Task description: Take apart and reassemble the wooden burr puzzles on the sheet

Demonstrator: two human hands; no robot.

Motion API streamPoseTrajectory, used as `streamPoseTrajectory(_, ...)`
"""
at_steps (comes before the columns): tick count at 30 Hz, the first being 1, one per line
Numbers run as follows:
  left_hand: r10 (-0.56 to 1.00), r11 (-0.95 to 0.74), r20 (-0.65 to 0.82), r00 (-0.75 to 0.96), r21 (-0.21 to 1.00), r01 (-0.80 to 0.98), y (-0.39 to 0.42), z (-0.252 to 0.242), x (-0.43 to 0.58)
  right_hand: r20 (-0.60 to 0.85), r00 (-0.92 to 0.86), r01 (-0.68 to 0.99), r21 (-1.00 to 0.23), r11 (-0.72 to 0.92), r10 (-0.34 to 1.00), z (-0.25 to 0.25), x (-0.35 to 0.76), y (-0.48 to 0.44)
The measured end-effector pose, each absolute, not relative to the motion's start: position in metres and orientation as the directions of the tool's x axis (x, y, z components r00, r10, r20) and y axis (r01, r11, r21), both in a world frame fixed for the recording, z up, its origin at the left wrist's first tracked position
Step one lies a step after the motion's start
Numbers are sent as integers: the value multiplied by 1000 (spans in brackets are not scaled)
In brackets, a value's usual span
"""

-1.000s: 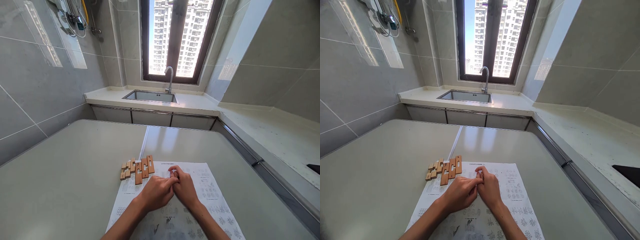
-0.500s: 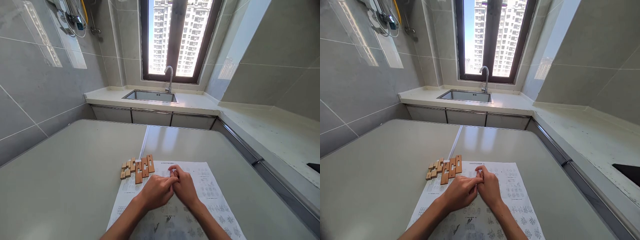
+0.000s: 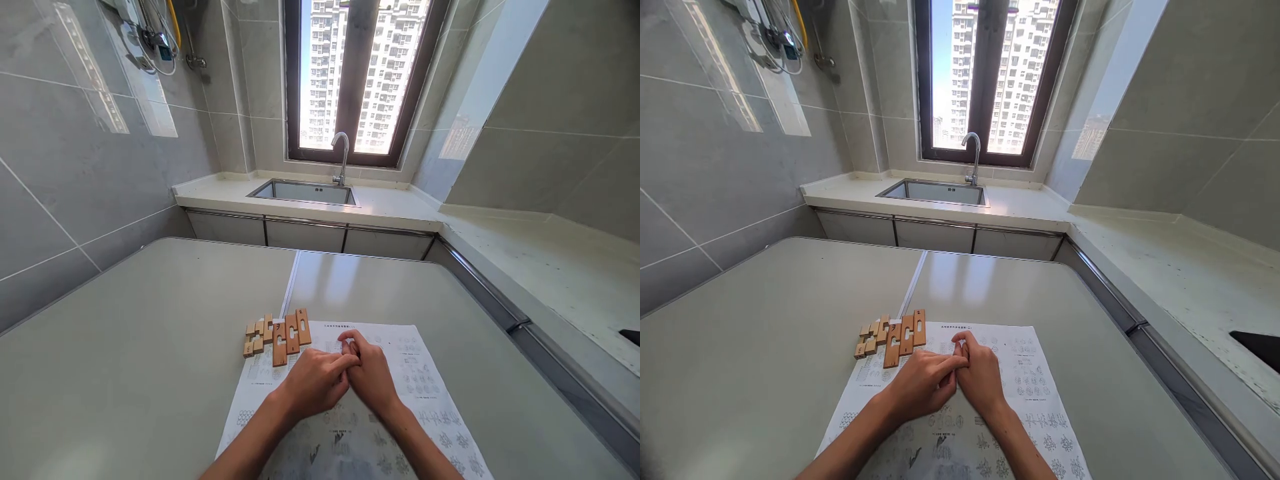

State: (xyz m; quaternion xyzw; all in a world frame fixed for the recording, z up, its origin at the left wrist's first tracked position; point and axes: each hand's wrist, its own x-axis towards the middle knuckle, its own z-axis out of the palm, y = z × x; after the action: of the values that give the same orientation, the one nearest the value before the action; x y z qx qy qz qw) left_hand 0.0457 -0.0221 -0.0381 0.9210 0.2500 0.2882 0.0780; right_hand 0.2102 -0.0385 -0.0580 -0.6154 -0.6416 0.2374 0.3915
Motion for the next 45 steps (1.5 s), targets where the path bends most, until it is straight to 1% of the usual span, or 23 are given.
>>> streamPoseTrajectory(10, 504, -864, 490, 712, 287, 414, -22, -39, 45, 179, 65, 623, -776, 100, 982, -57, 209, -40)
streamPoseTrajectory(21, 499, -866, 491, 714, 260, 426, -23, -41, 45, 201, 55, 650, -751, 118, 978, -58, 208, -41)
streamPoseTrajectory(28, 498, -867, 482, 721, 268, 420, -20, -45, 44, 182, 46, 666, -738, 106, 982, -58, 209, -42)
streamPoseTrajectory(34, 496, -867, 493, 715, 241, 435, -27, -31, 44, 208, 25, 679, -722, 136, 978, -54, 212, -41)
streamPoseTrajectory(37, 527, -844, 513, 677, 219, 490, -39, -14, 35, 211, -10, 676, -719, 162, 977, -46, 220, -53)
streamPoseTrajectory(41, 589, -769, 589, 553, 199, 608, -56, 4, 5, 175, -18, 642, -753, 146, 984, -39, 238, -91)
streamPoseTrajectory(43, 636, -706, 622, 457, 229, 671, -61, 7, -15, 142, -12, 619, -776, 119, 990, -39, 248, -116)
streamPoseTrajectory(45, 712, -597, 617, 336, 279, 752, -65, 8, -35, 118, 24, 601, -795, 80, 993, -41, 256, -140)
